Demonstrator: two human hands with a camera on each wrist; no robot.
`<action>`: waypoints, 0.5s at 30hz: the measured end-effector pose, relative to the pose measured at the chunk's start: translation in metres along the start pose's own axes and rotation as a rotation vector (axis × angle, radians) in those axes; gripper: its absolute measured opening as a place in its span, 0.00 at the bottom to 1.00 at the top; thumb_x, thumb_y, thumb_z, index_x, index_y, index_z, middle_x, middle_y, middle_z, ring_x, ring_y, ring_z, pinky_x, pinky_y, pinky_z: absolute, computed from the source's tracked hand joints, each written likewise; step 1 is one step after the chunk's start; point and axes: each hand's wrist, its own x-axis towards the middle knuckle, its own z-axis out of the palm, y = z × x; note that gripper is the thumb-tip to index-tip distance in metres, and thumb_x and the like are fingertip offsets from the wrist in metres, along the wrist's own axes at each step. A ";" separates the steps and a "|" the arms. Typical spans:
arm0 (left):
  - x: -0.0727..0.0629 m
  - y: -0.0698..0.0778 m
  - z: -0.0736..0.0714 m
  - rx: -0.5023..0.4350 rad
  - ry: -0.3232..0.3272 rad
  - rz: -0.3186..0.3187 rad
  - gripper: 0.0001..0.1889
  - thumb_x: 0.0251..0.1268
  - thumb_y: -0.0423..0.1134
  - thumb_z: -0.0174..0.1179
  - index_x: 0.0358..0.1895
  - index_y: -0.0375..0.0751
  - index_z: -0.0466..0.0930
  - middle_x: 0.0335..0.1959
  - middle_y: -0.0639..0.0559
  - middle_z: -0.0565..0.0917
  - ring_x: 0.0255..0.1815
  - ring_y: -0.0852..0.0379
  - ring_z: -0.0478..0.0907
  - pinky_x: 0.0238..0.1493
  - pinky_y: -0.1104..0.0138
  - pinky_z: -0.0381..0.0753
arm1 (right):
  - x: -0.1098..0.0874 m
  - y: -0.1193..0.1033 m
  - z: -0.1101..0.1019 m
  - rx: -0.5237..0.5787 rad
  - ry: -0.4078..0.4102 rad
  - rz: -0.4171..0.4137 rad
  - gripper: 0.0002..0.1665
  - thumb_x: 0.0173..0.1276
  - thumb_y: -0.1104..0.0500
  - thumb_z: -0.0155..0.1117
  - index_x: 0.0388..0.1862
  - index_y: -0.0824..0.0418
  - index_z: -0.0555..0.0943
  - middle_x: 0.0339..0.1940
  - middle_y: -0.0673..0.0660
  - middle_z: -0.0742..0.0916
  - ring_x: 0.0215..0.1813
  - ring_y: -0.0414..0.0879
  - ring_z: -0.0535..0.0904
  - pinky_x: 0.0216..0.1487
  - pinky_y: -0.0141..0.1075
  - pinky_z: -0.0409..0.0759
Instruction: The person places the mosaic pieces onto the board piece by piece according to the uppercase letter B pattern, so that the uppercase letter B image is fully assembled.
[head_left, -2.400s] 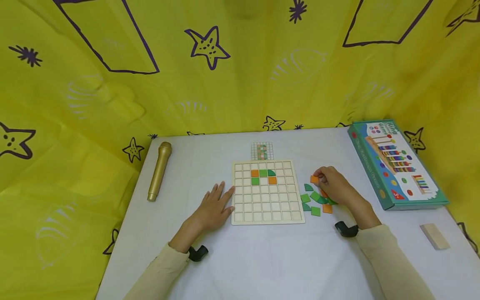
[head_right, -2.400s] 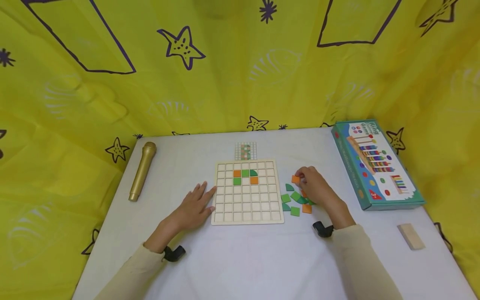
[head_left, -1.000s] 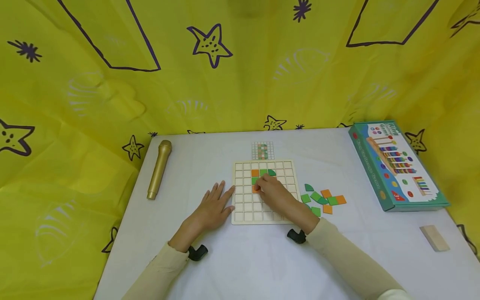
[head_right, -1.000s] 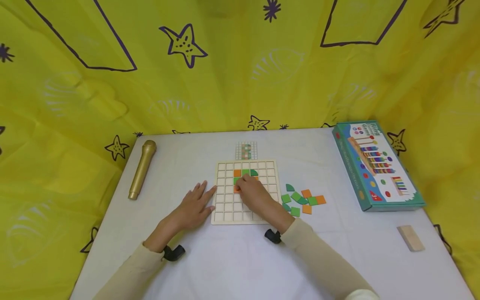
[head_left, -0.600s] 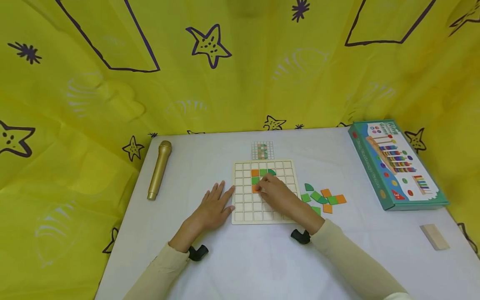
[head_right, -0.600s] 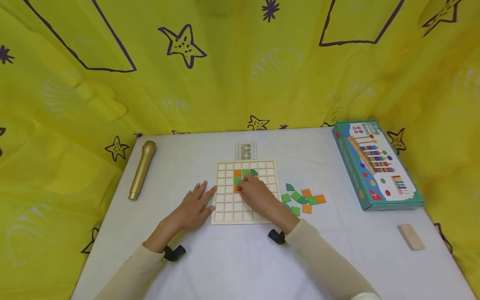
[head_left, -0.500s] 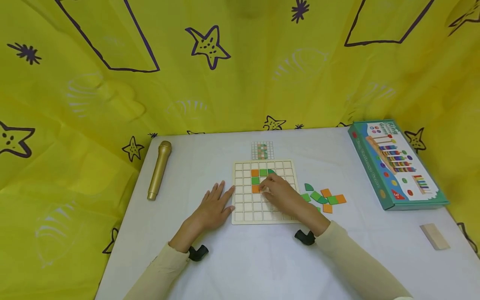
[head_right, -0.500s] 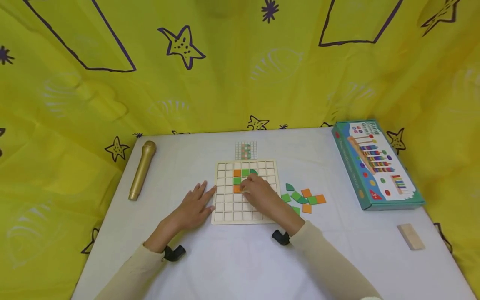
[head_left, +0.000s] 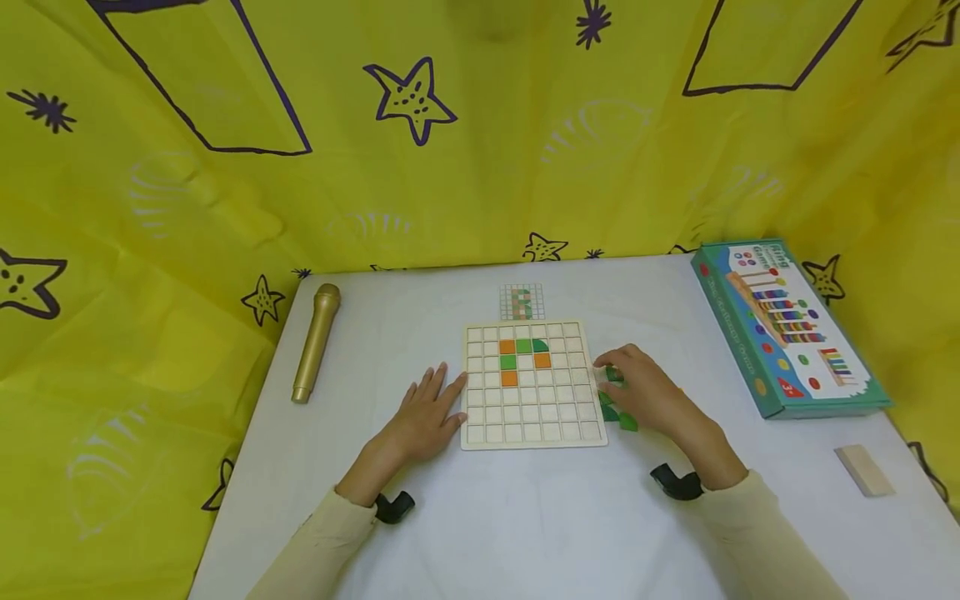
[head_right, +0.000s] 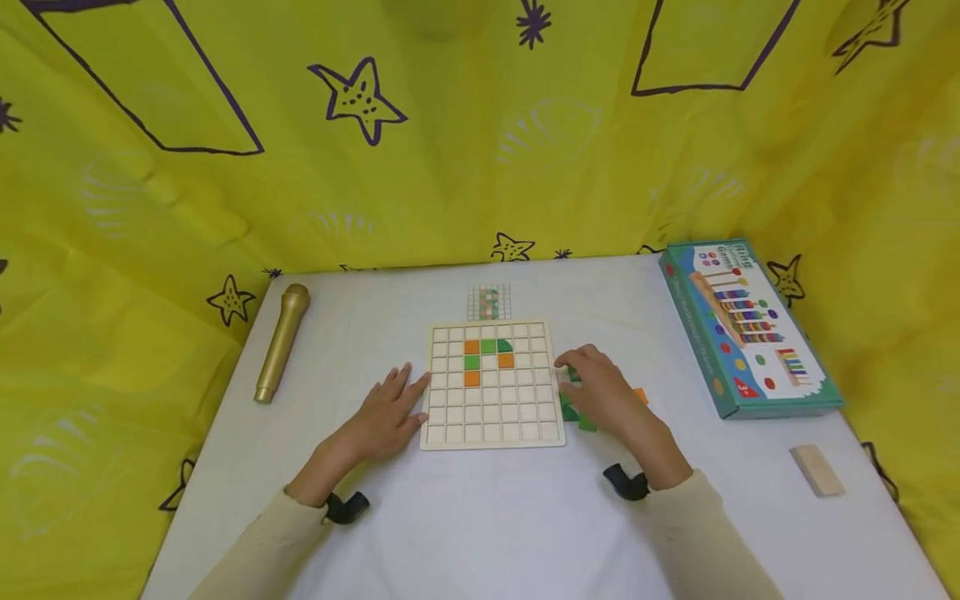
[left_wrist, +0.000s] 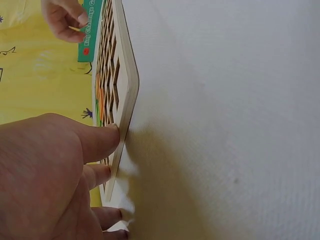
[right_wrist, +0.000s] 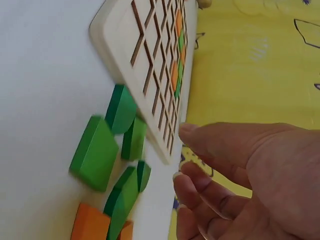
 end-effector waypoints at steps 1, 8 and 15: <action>0.000 0.000 0.000 -0.001 0.001 0.000 0.35 0.85 0.52 0.51 0.87 0.49 0.53 0.88 0.36 0.45 0.88 0.35 0.39 0.83 0.37 0.44 | -0.002 0.003 -0.002 0.005 -0.011 0.005 0.21 0.77 0.62 0.66 0.65 0.67 0.80 0.61 0.67 0.80 0.58 0.59 0.79 0.60 0.56 0.80; -0.001 0.000 0.000 -0.001 0.002 0.004 0.35 0.85 0.52 0.50 0.87 0.48 0.53 0.88 0.35 0.45 0.88 0.34 0.39 0.83 0.37 0.44 | -0.013 0.015 -0.001 -0.013 -0.060 0.006 0.17 0.75 0.62 0.69 0.61 0.62 0.83 0.57 0.65 0.80 0.55 0.57 0.77 0.55 0.55 0.79; -0.001 -0.001 0.000 -0.004 0.003 -0.002 0.35 0.85 0.52 0.50 0.87 0.49 0.53 0.88 0.36 0.45 0.88 0.35 0.39 0.83 0.37 0.44 | -0.011 0.022 0.007 -0.038 -0.019 -0.006 0.17 0.76 0.63 0.67 0.61 0.61 0.82 0.56 0.65 0.80 0.56 0.60 0.77 0.56 0.56 0.78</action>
